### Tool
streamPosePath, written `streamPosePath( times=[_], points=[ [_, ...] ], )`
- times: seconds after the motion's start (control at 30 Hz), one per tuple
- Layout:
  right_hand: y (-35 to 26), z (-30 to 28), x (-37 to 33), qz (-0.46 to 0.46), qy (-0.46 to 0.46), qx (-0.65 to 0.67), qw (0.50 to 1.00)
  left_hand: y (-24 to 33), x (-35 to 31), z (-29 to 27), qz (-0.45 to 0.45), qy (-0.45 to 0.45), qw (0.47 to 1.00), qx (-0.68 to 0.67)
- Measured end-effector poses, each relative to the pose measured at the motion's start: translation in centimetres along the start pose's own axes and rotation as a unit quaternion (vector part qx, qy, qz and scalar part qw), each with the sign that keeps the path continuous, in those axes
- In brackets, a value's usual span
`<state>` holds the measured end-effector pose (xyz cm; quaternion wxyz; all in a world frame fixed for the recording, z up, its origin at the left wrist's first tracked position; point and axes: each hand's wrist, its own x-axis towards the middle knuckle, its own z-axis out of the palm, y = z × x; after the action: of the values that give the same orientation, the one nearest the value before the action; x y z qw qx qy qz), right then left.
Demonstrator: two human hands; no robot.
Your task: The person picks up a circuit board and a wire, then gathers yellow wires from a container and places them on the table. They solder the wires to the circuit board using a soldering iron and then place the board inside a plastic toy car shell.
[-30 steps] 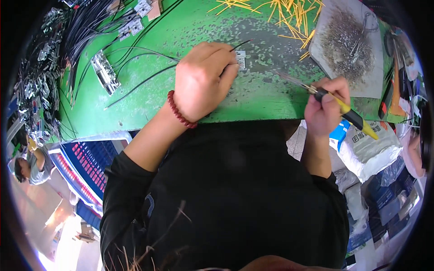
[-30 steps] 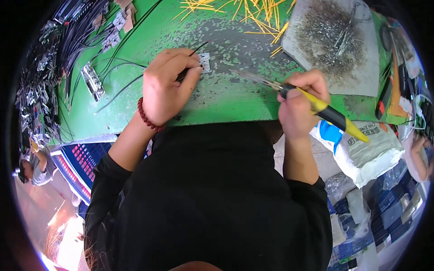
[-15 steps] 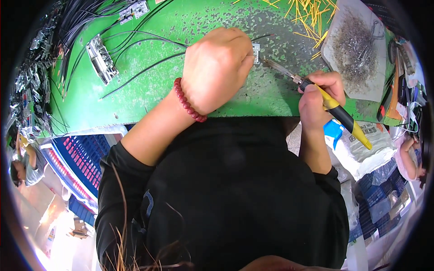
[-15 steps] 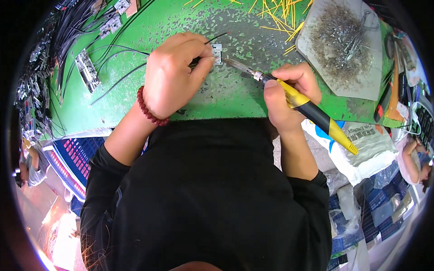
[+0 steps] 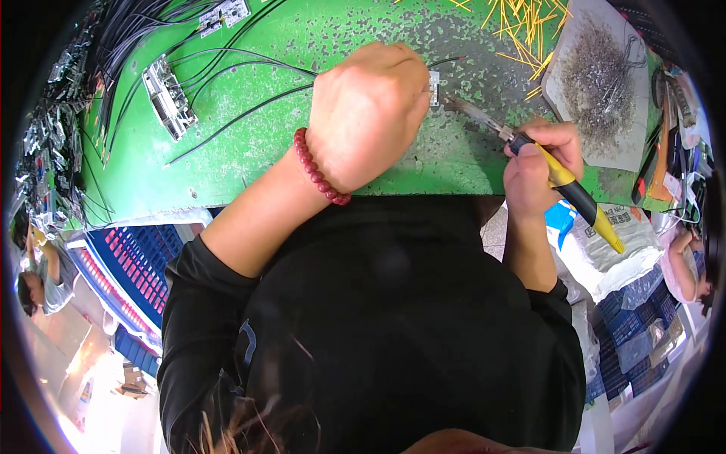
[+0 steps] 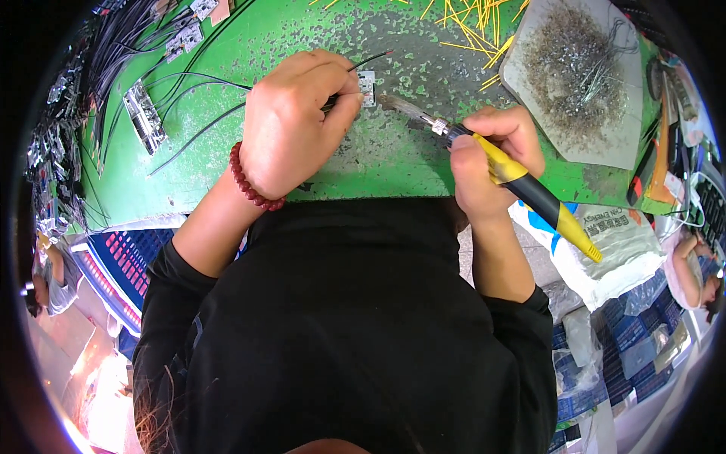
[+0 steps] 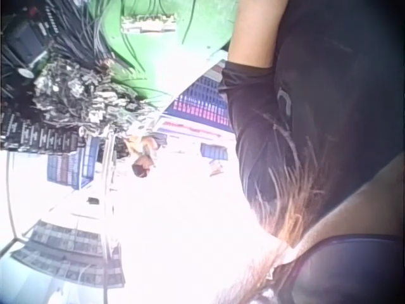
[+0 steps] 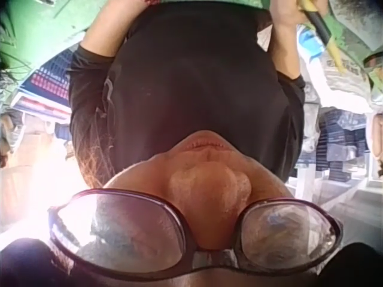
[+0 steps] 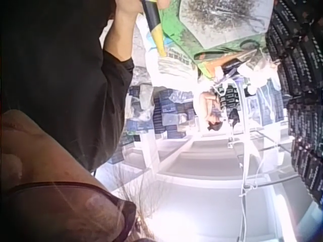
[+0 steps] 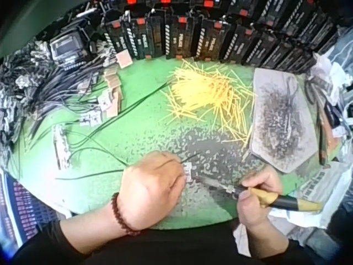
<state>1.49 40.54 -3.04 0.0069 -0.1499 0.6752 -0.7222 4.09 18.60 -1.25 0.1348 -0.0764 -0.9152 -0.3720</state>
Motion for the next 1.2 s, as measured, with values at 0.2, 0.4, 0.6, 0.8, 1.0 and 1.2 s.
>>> streamPosePath(
  times=[0.2, 0.4, 0.6, 0.8, 1.0, 1.2],
  points=[
    [0.2, 0.0, 0.0, -0.010, 0.004, -0.004, 1.000, 0.0, 0.2, 0.0, -0.008, -0.008, 1.000, 0.009],
    [0.1, 0.1, -0.1, 0.002, 0.010, -0.004, 1.000, 0.7, 0.9, -0.8, -0.022, -0.085, 0.995, 0.052],
    [-0.3, 0.4, 0.1, 0.020, 0.001, -0.008, 1.000, 0.8, 1.2, -1.1, -0.029, -0.105, 0.993, 0.054],
    [-0.5, 0.7, 0.2, 0.038, 0.001, -0.022, 0.999, 0.8, 1.3, -1.1, -0.028, -0.110, 0.992, 0.054],
    [-0.2, 0.3, 0.3, -0.004, 0.013, 0.052, 0.999, 0.7, 1.3, -1.2, -0.029, -0.104, 0.993, 0.052],
    [-0.4, 0.1, 0.1, -0.026, 0.032, 0.021, 0.999, 0.9, 1.4, -1.0, -0.025, -0.090, 0.994, 0.063]
  ],
)
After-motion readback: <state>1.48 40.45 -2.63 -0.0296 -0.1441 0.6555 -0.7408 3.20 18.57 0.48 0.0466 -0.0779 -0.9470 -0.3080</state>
